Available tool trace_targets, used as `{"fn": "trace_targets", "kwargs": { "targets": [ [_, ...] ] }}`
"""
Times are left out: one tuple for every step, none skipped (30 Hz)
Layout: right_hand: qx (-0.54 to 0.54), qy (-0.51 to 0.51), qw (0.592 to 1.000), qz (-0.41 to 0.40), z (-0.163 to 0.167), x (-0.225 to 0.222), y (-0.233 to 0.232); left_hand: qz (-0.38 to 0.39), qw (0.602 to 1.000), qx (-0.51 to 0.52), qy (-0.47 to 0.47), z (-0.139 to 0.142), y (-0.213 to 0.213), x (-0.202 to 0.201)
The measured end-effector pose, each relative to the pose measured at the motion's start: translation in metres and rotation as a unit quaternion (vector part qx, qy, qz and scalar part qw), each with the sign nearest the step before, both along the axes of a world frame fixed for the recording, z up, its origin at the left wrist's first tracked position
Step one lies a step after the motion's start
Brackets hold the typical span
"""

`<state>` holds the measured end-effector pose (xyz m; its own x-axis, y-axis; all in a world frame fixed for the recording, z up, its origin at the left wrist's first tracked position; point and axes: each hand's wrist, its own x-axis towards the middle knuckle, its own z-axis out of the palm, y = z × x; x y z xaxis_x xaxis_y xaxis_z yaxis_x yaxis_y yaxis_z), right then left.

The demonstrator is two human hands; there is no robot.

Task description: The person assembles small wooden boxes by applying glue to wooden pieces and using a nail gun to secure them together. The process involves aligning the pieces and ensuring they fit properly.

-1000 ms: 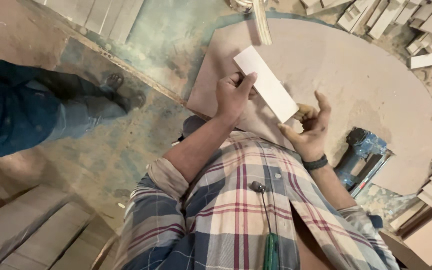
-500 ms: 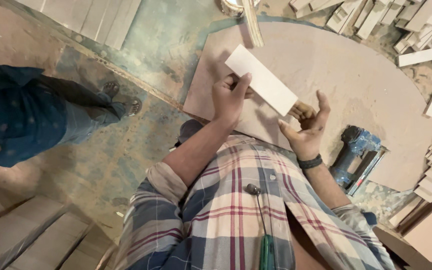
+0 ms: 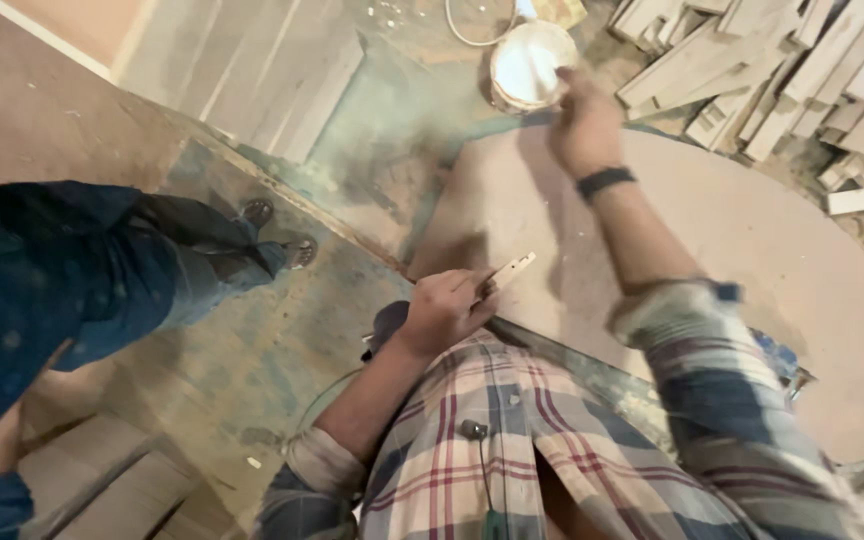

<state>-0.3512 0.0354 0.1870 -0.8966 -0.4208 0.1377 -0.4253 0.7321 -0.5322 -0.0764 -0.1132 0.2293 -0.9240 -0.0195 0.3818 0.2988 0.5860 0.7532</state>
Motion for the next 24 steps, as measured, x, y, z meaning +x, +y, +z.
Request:
{"fn": "trace_targets", "kwargs": {
  "targets": [
    [-0.034,-0.027,0.999,-0.027,0.005,-0.003,0.010,0.010,1.000,0.001,0.002,-0.001,-0.007,0.003],
    [-0.037,-0.037,0.999,0.003,0.012,-0.003,0.026,0.020,1.000,0.001,0.009,-0.003,-0.013,0.004],
    [-0.038,-0.045,0.998,0.038,0.018,-0.006,0.041,0.036,0.999,0.003,0.018,-0.006,-0.018,0.002],
    [0.015,-0.050,0.997,0.054,0.022,-0.012,0.048,0.055,0.998,0.001,0.016,-0.008,-0.021,0.002],
    [0.070,-0.061,0.994,0.064,0.024,-0.012,0.058,0.069,0.998,0.002,0.008,-0.011,-0.022,0.003],
    [0.123,-0.072,0.987,0.071,0.025,-0.011,0.065,0.079,0.997,0.003,0.000,-0.014,-0.024,0.004],
    [0.168,-0.049,0.981,0.079,0.026,-0.012,0.069,0.060,0.998,0.007,-0.009,-0.017,-0.025,0.003],
    [0.212,-0.024,0.973,0.088,0.025,-0.013,0.069,0.043,0.999,0.010,-0.015,-0.020,-0.026,0.001],
    [0.257,0.000,0.962,0.097,0.024,-0.012,0.069,0.025,0.999,0.014,-0.023,-0.022,-0.026,0.000],
    [0.234,0.012,0.968,0.094,0.023,-0.011,0.068,0.018,0.999,0.015,-0.026,-0.024,-0.025,-0.001],
    [0.210,0.024,0.973,0.091,0.022,-0.009,0.067,0.013,0.999,0.017,-0.029,-0.026,-0.024,-0.002],
    [0.186,0.039,0.978,0.089,0.020,-0.007,0.066,0.008,0.999,0.017,-0.030,-0.026,-0.024,-0.004],
    [0.135,0.003,0.987,0.084,0.020,-0.006,0.065,0.011,1.000,0.008,-0.022,-0.026,-0.024,-0.005],
    [0.084,-0.035,0.993,0.079,0.019,-0.003,0.065,0.014,1.000,0.001,-0.015,-0.024,-0.024,-0.006],
    [0.033,-0.074,0.994,0.072,0.020,0.001,0.066,0.016,1.000,-0.007,-0.009,-0.021,-0.024,-0.008],
    [-0.040,-0.171,0.984,0.037,0.021,0.007,0.069,0.021,1.000,-0.015,0.002,-0.017,-0.024,-0.009],
    [-0.112,-0.264,0.958,0.002,0.023,0.016,0.073,0.026,0.999,-0.023,0.013,-0.012,-0.024,-0.011],
    [-0.184,-0.350,0.918,-0.034,0.025,0.025,0.077,0.029,0.999,-0.033,0.028,-0.006,-0.026,-0.015],
    [-0.269,-0.383,0.884,0.001,0.029,0.040,0.084,0.029,0.996,-0.067,0.046,-0.001,-0.027,-0.020],
    [-0.349,-0.413,0.841,0.037,0.035,0.061,0.094,0.029,0.993,-0.099,0.063,0.006,-0.028,-0.025],
    [-0.356,-0.410,0.839,0.042,0.041,0.082,0.104,0.030,0.988,-0.130,0.077,0.012,-0.027,-0.030],
    [-0.362,-0.408,0.837,0.046,0.046,0.105,0.114,0.028,0.984,-0.148,0.091,0.017,-0.025,-0.036],
    [-0.372,-0.411,0.832,0.037,0.052,0.127,0.124,0.024,0.980,-0.166,0.104,0.022,-0.023,-0.043],
    [-0.383,-0.413,0.826,0.026,0.058,0.147,0.132,0.018,0.976,-0.183,0.117,0.026,-0.019,-0.050]
  ]
}}
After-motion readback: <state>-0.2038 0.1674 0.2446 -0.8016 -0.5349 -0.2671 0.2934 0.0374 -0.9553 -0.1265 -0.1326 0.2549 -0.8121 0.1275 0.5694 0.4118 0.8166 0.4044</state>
